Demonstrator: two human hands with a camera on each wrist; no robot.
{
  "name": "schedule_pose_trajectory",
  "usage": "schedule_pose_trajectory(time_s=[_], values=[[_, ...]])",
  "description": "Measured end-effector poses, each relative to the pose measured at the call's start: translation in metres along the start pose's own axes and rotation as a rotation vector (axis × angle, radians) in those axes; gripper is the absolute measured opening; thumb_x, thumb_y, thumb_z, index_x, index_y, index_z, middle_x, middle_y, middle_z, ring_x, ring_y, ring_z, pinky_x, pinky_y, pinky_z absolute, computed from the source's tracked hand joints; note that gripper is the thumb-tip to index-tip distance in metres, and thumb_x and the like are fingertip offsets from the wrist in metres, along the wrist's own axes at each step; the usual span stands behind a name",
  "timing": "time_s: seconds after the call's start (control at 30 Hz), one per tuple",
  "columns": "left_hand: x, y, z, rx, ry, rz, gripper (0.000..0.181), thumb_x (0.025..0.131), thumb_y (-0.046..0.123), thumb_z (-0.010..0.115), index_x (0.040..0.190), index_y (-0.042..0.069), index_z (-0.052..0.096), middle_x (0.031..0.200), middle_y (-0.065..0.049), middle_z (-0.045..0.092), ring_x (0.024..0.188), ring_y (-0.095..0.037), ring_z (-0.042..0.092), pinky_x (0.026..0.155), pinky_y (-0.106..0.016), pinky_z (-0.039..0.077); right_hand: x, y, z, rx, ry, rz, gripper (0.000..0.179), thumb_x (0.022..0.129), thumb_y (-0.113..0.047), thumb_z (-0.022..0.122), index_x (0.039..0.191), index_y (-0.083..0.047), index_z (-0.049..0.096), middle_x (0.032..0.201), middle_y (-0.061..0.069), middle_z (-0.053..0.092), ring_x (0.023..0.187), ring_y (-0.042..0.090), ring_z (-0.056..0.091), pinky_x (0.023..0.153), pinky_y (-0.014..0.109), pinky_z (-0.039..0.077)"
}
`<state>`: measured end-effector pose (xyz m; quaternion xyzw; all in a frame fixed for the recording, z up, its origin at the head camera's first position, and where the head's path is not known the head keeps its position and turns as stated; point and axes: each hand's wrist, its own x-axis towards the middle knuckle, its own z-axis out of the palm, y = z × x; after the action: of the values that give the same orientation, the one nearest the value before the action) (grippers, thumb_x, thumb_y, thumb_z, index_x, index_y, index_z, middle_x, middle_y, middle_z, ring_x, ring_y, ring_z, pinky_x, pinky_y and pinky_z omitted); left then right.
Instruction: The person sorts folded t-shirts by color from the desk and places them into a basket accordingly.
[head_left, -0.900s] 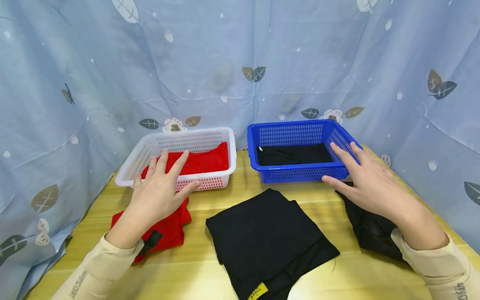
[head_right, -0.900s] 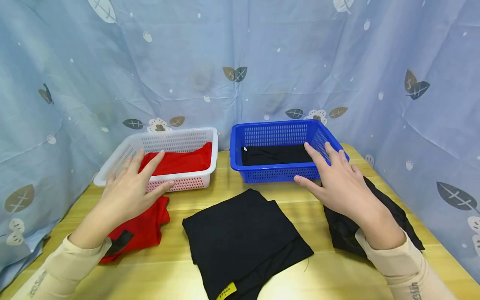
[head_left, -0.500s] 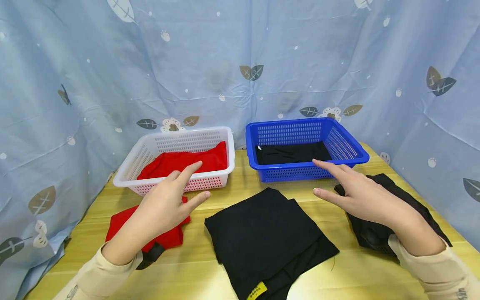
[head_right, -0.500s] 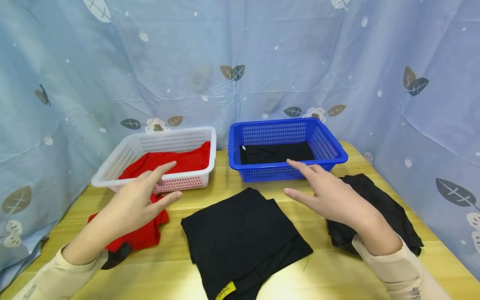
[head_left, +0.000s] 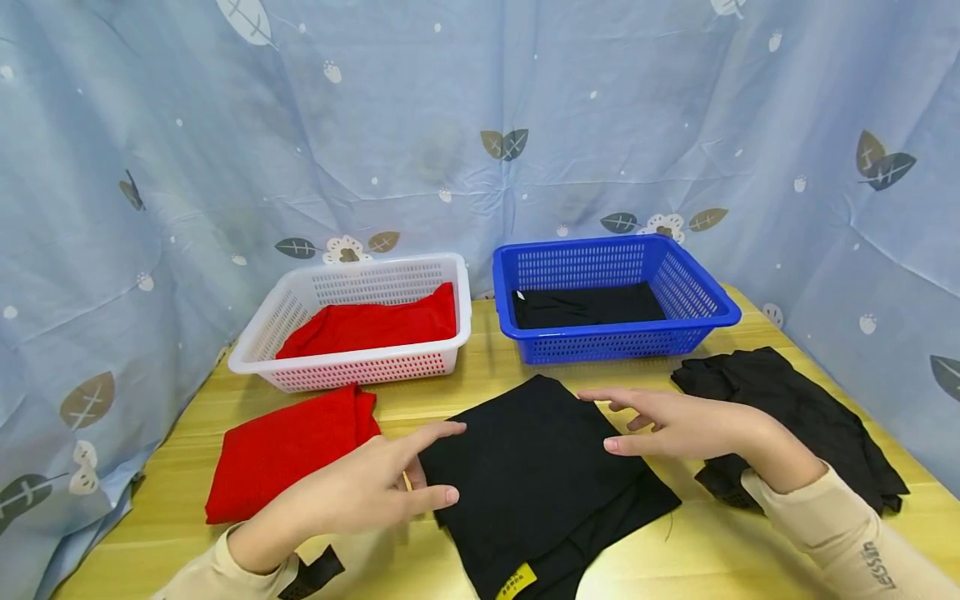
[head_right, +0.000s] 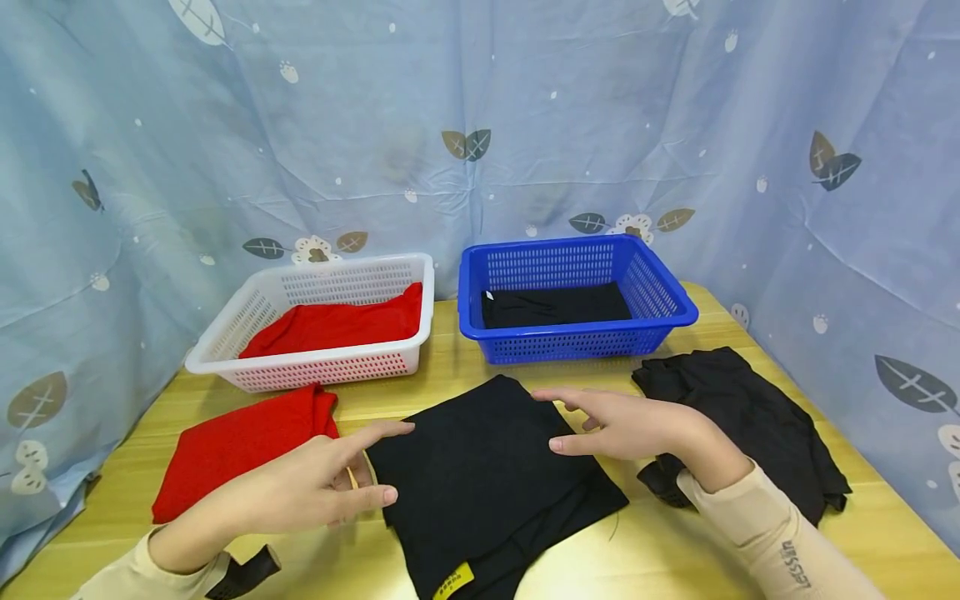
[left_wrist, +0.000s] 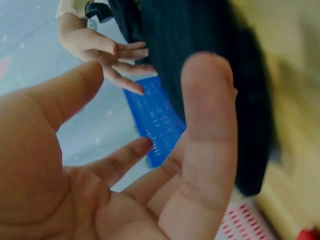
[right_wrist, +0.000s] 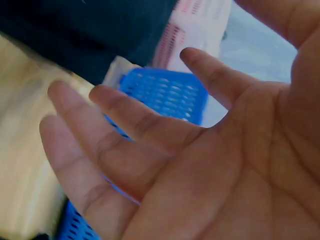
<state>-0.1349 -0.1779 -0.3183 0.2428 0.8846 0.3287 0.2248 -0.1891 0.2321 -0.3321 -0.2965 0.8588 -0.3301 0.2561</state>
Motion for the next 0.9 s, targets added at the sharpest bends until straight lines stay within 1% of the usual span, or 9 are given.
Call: schedule_pose_trajectory(time_s=[0.13, 0.27, 0.37, 0.5, 0.6, 0.7, 0.77, 0.83, 0.9], values=[[0.002, -0.008, 0.007, -0.133, -0.091, -0.043, 0.076, 0.100, 0.034, 0.077, 0.165, 0.030, 0.038, 0.090, -0.005, 0.073, 0.065, -0.025, 0.074, 0.067, -0.030, 0.059, 0.008, 0.004, 0.002, 0.012, -0.036, 0.047, 0.071, 0.109, -0.043, 0.062, 0.170, -0.027, 0.031, 0.167, 0.022, 0.043, 0.135, 0.036, 0.064, 0.112, 0.060, 0.050], [0.004, -0.016, 0.014, -0.218, -0.129, -0.060, 0.075, 0.099, 0.030, 0.078, 0.164, 0.029, 0.040, 0.092, -0.007, 0.073, 0.070, -0.025, 0.075, 0.065, -0.033, 0.063, 0.014, 0.005, 0.002, -0.005, -0.029, 0.058, 0.069, 0.108, -0.045, 0.063, 0.169, -0.029, 0.034, 0.162, 0.019, 0.049, 0.131, 0.029, 0.066, 0.111, 0.057, 0.050], [0.005, -0.020, 0.017, -0.275, -0.121, -0.078, 0.074, 0.099, 0.028, 0.078, 0.163, 0.028, 0.041, 0.095, -0.009, 0.072, 0.074, -0.026, 0.076, 0.069, -0.034, 0.064, 0.018, 0.006, 0.001, -0.017, -0.018, 0.048, 0.067, 0.108, -0.045, 0.063, 0.168, -0.028, 0.036, 0.160, 0.018, 0.051, 0.129, 0.026, 0.064, 0.109, 0.053, 0.050], [0.005, -0.025, 0.021, -0.334, -0.083, -0.084, 0.071, 0.100, 0.028, 0.077, 0.162, 0.025, 0.042, 0.097, -0.012, 0.068, 0.077, -0.028, 0.077, 0.073, -0.036, 0.065, 0.021, 0.009, 0.003, -0.016, -0.010, 0.037, 0.064, 0.108, -0.043, 0.063, 0.166, -0.025, 0.040, 0.156, 0.015, 0.054, 0.124, 0.026, 0.063, 0.102, 0.046, 0.051], [0.004, -0.028, 0.023, -0.379, -0.062, -0.093, 0.070, 0.101, 0.027, 0.077, 0.161, 0.021, 0.043, 0.099, -0.014, 0.067, 0.080, -0.028, 0.077, 0.075, -0.039, 0.066, 0.023, 0.013, 0.006, 0.000, -0.016, 0.041, 0.062, 0.108, -0.044, 0.064, 0.165, -0.027, 0.042, 0.160, 0.014, 0.051, 0.126, 0.027, 0.062, 0.102, 0.045, 0.051], [0.004, -0.031, 0.023, -0.409, -0.046, -0.098, 0.071, 0.101, 0.027, 0.077, 0.161, 0.019, 0.042, 0.101, -0.015, 0.067, 0.083, -0.028, 0.076, 0.078, -0.040, 0.067, 0.023, 0.014, 0.009, 0.053, -0.045, 0.047, 0.062, 0.108, -0.043, 0.064, 0.164, -0.031, 0.042, 0.165, 0.015, 0.044, 0.129, 0.031, 0.061, 0.092, 0.043, 0.058], [0.005, -0.033, 0.023, -0.431, -0.039, -0.097, 0.071, 0.101, 0.026, 0.077, 0.162, 0.018, 0.040, 0.102, -0.016, 0.067, 0.084, -0.028, 0.075, 0.079, -0.041, 0.067, 0.024, 0.015, 0.010, 0.081, -0.062, 0.042, 0.062, 0.108, -0.043, 0.064, 0.164, -0.033, 0.041, 0.167, 0.015, 0.041, 0.132, 0.032, 0.059, 0.087, 0.038, 0.059], [0.007, -0.035, 0.022, -0.454, -0.029, -0.103, 0.071, 0.101, 0.026, 0.077, 0.161, 0.018, 0.040, 0.103, -0.016, 0.066, 0.085, -0.027, 0.074, 0.080, -0.040, 0.067, 0.025, 0.015, 0.011, 0.115, -0.082, 0.031, 0.061, 0.109, -0.040, 0.064, 0.165, -0.034, 0.040, 0.165, 0.015, 0.040, 0.125, 0.035, 0.061, 0.077, 0.037, 0.060], [0.009, -0.038, 0.022, -0.496, -0.015, -0.114, 0.072, 0.100, 0.025, 0.078, 0.161, 0.017, 0.039, 0.105, -0.017, 0.063, 0.086, -0.027, 0.074, 0.082, -0.040, 0.067, 0.026, 0.016, 0.014, 0.121, -0.080, 0.018, 0.060, 0.109, -0.040, 0.064, 0.164, -0.038, 0.040, 0.167, 0.011, 0.039, 0.135, 0.035, 0.056, 0.092, 0.038, 0.058]])
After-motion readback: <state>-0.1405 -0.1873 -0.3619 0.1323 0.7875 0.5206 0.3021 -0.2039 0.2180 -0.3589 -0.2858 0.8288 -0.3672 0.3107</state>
